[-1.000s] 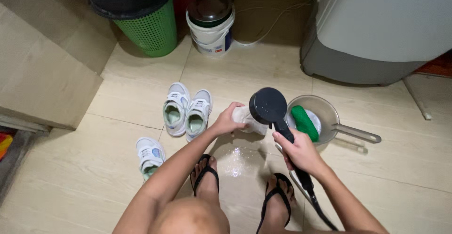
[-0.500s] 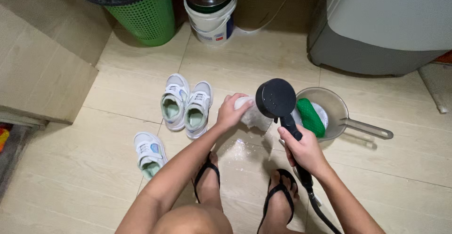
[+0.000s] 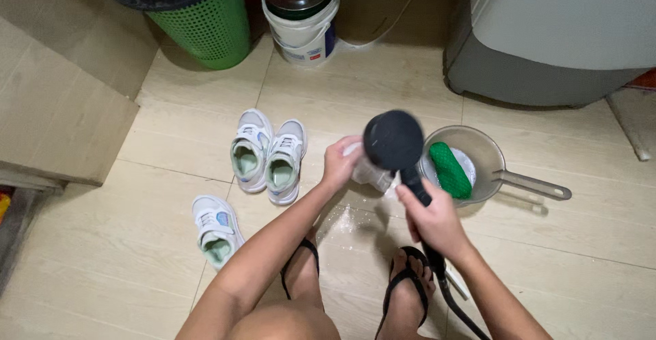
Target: The person scrubs a white sneaker with a brush and sponge, rinses it with a handheld shower head, and repeats the process. Other shoes remain on the floor nearby.
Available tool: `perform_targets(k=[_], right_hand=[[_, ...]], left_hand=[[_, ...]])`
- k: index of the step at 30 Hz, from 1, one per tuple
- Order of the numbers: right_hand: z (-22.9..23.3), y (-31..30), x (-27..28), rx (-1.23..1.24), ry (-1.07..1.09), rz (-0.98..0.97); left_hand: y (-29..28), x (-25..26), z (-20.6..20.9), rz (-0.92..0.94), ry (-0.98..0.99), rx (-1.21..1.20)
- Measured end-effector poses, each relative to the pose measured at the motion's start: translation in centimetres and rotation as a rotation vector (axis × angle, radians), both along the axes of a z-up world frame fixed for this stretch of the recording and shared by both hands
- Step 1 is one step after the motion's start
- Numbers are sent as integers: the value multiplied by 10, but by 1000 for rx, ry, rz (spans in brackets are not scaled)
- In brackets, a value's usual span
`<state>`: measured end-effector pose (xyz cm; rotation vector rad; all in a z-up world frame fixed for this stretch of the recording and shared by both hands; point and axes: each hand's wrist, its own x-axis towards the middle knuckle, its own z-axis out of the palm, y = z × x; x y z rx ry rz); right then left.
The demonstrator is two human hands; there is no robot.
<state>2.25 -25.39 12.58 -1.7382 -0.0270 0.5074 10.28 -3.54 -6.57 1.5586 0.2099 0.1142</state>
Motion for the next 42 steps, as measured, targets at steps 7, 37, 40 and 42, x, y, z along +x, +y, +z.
perform_targets(k=[7, 37, 40, 42], right_hand=[[-15, -14, 2, 63, -23, -143], [-32, -65, 2, 582, 240, -51], [-36, -75, -1, 670, 252, -8], [-39, -75, -3, 711, 253, -1]], left_hand=[[21, 4, -8, 61, 80, -284], [39, -23, 14, 130, 268, -487], [39, -33, 15, 163, 286, -555], [36, -37, 14, 184, 283, -599]])
